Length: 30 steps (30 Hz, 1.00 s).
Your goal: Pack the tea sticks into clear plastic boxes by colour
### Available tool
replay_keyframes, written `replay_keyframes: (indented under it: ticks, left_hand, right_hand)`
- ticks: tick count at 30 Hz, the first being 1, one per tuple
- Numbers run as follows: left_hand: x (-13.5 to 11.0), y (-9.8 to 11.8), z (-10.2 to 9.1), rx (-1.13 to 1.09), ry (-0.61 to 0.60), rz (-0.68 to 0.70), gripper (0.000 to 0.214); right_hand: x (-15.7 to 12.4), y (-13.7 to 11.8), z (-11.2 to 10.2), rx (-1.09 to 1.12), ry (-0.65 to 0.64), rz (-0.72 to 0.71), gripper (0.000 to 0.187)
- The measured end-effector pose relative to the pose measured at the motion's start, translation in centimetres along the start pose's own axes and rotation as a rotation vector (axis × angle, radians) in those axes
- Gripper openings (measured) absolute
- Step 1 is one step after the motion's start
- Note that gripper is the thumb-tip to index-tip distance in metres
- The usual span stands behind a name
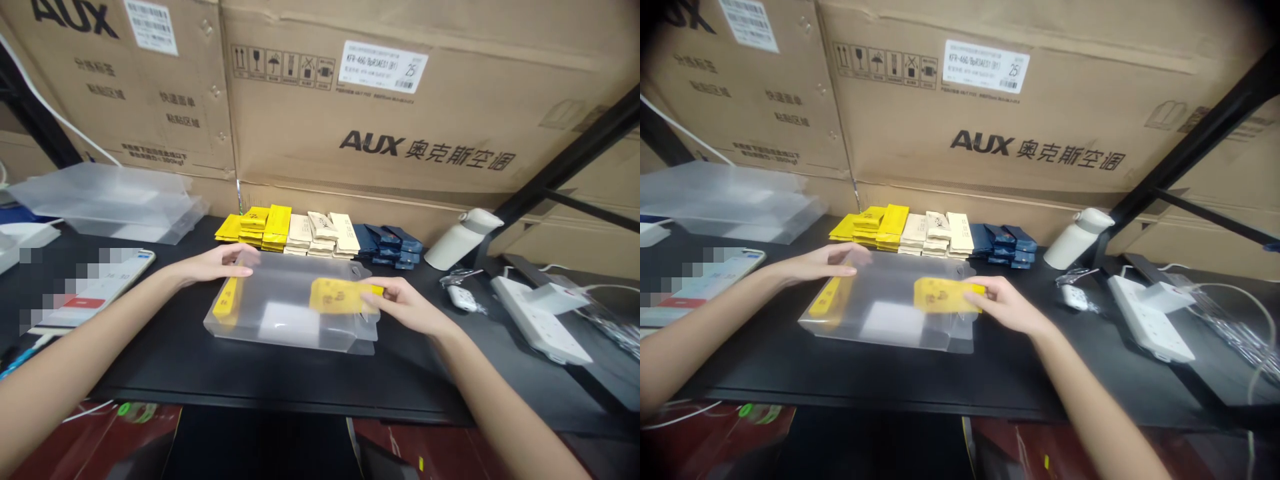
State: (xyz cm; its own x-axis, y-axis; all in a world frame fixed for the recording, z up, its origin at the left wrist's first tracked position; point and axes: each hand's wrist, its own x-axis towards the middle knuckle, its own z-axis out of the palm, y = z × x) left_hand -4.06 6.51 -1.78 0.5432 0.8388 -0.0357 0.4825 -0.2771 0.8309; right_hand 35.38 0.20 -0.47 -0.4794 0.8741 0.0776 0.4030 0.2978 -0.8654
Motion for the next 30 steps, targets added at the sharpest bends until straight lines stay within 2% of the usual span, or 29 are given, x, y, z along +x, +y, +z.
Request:
replay_keyframes:
  ticks: [2,5,11,16,19,21,25,27,28,30]
  left_hand:
    - [0.0,0.1,0.1,-0.023,0.009,-0.021,0.045]
    - [0.0,0.2,0.3,-0.036,0.023,-0.032,0.047]
    - [0.3,0.2,0.6,-0.023,0.093,-0.005,0.047]
    - [0.5,-0.1,0.7,-0.014,0.14,0.006,0.048]
    - [0.5,-0.3,0.8,-0.007,0.142,-0.001,0.049]
    - [0.5,-0.2,0.8,-0.002,0.146,0.003,0.049]
    - [0.5,0.5,1.2,0.021,0.137,0.032,0.047]
    - [0.4,1.1,1.6,0.035,0.111,0.037,0.044]
    - [0.4,1.5,1.9,0.04,0.095,0.039,0.043]
    - [0.2,2.1,2.7,0.044,0.077,0.044,0.044]
  right_hand:
    - [0.0,0.1,-0.2,0.024,-0.064,0.036,0.038]
    - [0.2,0.5,0.0,0.073,-0.065,0.073,0.038]
    - [0.4,0.6,0.5,0.064,0.161,0.045,0.034]
    - [0.5,0.7,0.7,0.103,0.198,0.035,0.033]
    - [0.8,1.1,1.1,0.251,0.233,0.064,0.032]
    - [0.8,1.2,1.4,0.391,0.166,0.113,0.033]
    - [0.5,0.7,1.7,0.48,-0.223,0.191,0.037]
    - [0.4,0.3,2.2,0.516,-0.344,0.23,0.038]
    - [0.5,0.2,2.6,0.557,-0.346,0.257,0.038]
    - [0.8,0.3,3.4,0.645,-0.255,0.282,0.039]
